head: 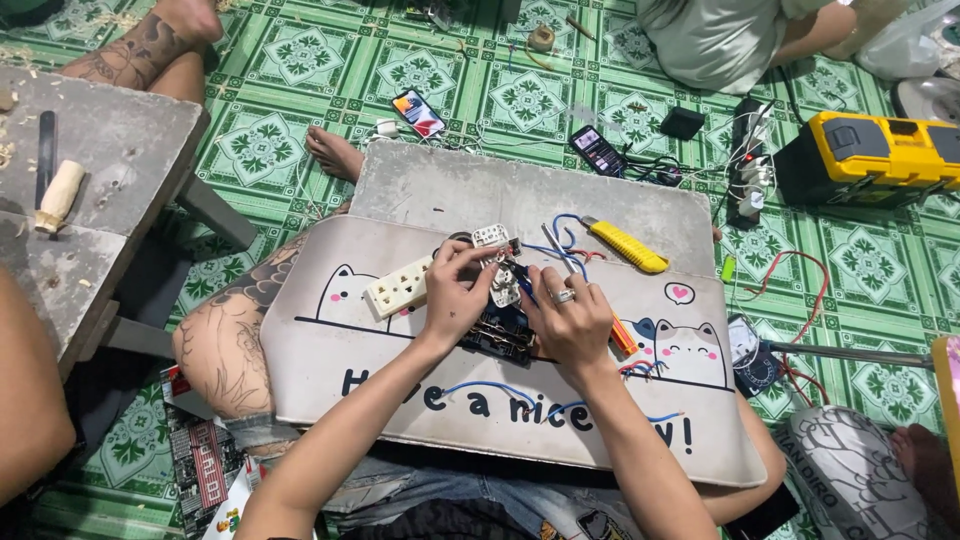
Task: Wiring and assembling an electrical socket and switch component using a screwdriver, pliers, and a utility knife.
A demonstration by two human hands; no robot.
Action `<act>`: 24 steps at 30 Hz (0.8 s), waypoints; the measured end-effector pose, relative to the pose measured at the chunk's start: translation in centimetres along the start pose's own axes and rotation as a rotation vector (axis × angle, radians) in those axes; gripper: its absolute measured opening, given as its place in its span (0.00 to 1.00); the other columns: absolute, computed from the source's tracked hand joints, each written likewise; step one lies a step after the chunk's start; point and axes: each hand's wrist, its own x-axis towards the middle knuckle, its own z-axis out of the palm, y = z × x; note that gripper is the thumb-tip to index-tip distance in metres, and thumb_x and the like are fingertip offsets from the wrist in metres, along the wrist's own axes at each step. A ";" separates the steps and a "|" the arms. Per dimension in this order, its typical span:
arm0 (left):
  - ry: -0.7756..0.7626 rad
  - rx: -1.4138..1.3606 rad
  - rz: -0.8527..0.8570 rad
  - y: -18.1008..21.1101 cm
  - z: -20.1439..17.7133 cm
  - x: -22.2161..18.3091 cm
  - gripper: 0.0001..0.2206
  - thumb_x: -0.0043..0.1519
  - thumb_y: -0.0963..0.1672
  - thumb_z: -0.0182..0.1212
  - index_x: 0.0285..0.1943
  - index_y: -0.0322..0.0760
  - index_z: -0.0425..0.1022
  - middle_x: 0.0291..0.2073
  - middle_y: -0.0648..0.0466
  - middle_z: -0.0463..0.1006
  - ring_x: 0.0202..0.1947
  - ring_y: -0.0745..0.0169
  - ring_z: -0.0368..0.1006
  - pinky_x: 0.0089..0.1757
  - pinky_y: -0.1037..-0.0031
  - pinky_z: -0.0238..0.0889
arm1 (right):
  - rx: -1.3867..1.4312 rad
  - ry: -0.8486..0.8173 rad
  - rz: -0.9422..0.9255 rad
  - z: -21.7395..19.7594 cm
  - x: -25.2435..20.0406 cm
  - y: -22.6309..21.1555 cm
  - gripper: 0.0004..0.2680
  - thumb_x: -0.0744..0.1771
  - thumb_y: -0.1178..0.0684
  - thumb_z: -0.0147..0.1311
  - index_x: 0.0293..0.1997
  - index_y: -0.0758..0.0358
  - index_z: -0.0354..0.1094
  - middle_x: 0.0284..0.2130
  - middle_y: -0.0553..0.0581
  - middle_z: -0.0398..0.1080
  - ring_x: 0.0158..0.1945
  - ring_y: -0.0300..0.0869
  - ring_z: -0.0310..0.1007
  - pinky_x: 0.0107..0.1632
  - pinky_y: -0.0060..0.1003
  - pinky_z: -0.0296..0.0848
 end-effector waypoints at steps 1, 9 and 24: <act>0.000 0.001 -0.001 0.0 -0.1 0.1 0.09 0.58 0.37 0.66 0.45 0.39 0.83 0.37 0.50 0.73 0.34 0.57 0.80 0.28 0.75 0.77 | 0.001 0.000 0.000 0.2 -0.1 0.1 0.10 0.65 0.47 0.64 0.45 0.59 0.77 0.36 0.55 0.73 0.31 0.44 0.66 0.31 0.36 0.63; -0.061 -0.192 -0.149 0.1 -0.7 0.7 0.10 0.56 0.38 0.66 0.45 0.41 0.85 0.35 0.51 0.73 0.30 0.64 0.79 0.30 0.77 0.75 | -0.009 0.099 -0.099 0.5 0.1 0.6 0.09 0.65 0.49 0.63 0.43 0.60 0.78 0.36 0.55 0.73 0.29 0.44 0.65 0.29 0.36 0.62; -0.099 -0.267 -0.231 -1.4 -1.3 1.7 0.09 0.56 0.37 0.64 0.43 0.34 0.84 0.32 0.51 0.71 0.28 0.63 0.79 0.26 0.76 0.76 | 0.050 0.157 -0.173 -1.0 0.2 1.0 0.01 0.64 0.57 0.63 0.35 0.56 0.79 0.34 0.51 0.75 0.28 0.42 0.65 0.29 0.34 0.64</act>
